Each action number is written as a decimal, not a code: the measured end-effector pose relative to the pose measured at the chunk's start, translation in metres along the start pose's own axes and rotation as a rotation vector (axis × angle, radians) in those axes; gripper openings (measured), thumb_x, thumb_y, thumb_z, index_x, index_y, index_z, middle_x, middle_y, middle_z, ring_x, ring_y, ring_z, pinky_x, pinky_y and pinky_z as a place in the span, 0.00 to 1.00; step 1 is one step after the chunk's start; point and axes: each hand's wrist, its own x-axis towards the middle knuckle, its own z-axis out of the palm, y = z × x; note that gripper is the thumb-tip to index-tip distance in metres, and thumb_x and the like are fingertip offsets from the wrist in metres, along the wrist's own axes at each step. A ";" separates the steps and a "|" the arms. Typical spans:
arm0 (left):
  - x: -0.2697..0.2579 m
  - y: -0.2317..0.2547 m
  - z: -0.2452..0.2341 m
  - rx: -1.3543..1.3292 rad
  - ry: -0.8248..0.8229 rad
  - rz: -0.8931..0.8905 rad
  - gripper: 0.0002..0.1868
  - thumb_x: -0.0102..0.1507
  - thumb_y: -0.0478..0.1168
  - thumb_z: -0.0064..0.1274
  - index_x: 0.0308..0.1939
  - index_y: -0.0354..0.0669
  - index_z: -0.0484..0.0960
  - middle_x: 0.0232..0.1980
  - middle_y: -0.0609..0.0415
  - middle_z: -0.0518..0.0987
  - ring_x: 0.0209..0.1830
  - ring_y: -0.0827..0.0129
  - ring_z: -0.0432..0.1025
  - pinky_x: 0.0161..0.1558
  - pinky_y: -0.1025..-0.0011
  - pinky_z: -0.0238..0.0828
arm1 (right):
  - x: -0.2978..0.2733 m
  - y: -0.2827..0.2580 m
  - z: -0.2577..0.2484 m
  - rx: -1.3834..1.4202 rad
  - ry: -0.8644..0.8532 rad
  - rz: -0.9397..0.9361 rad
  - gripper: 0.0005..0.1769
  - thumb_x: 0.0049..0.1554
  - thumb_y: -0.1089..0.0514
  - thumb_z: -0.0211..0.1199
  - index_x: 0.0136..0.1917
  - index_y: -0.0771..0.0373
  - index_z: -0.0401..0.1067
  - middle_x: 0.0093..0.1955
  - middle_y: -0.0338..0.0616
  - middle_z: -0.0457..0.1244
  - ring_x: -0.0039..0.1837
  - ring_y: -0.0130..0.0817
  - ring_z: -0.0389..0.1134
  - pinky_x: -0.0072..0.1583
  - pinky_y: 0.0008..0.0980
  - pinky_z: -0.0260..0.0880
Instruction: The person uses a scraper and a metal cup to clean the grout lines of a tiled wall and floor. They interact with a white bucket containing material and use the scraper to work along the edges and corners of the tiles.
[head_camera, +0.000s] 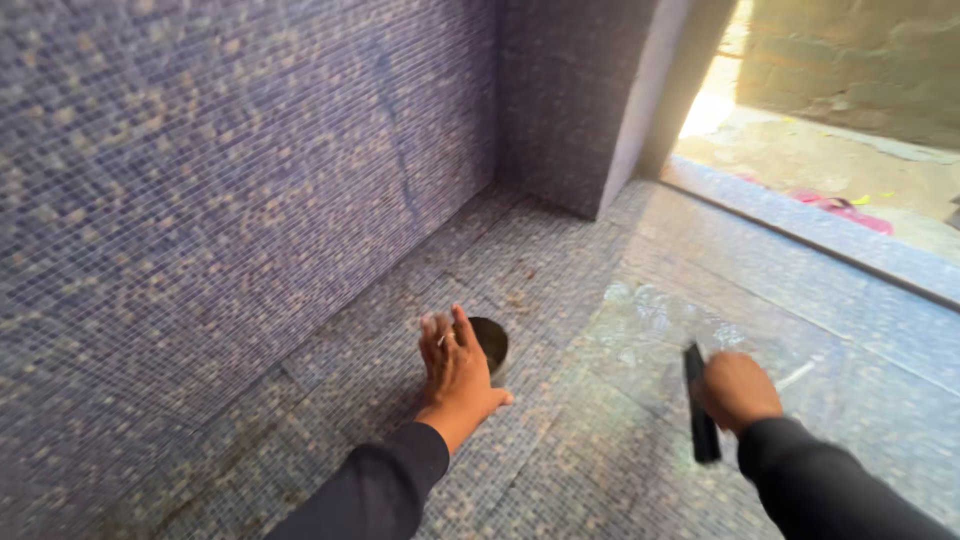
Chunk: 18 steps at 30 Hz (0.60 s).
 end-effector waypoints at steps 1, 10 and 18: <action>0.002 0.010 -0.006 0.003 0.008 0.008 0.76 0.51 0.57 0.76 0.75 0.28 0.28 0.79 0.26 0.40 0.81 0.34 0.30 0.78 0.45 0.31 | 0.010 -0.005 -0.012 0.005 0.049 -0.060 0.10 0.49 0.59 0.62 0.37 0.68 0.78 0.37 0.65 0.71 0.45 0.60 0.75 0.52 0.53 0.75; -0.016 0.097 -0.037 -0.015 0.170 0.474 0.57 0.56 0.46 0.67 0.75 0.24 0.45 0.78 0.29 0.49 0.83 0.34 0.30 0.78 0.49 0.30 | 0.013 -0.139 -0.044 0.401 0.145 -0.144 0.16 0.46 0.54 0.68 0.36 0.72 0.78 0.38 0.67 0.70 0.43 0.58 0.74 0.51 0.48 0.76; -0.049 0.117 -0.067 0.346 -0.085 0.345 0.55 0.58 0.44 0.64 0.74 0.24 0.40 0.79 0.32 0.45 0.82 0.43 0.26 0.78 0.52 0.25 | -0.040 -0.197 -0.051 0.685 0.131 -0.210 0.13 0.56 0.55 0.61 0.41 0.67 0.78 0.44 0.62 0.70 0.49 0.59 0.73 0.52 0.51 0.74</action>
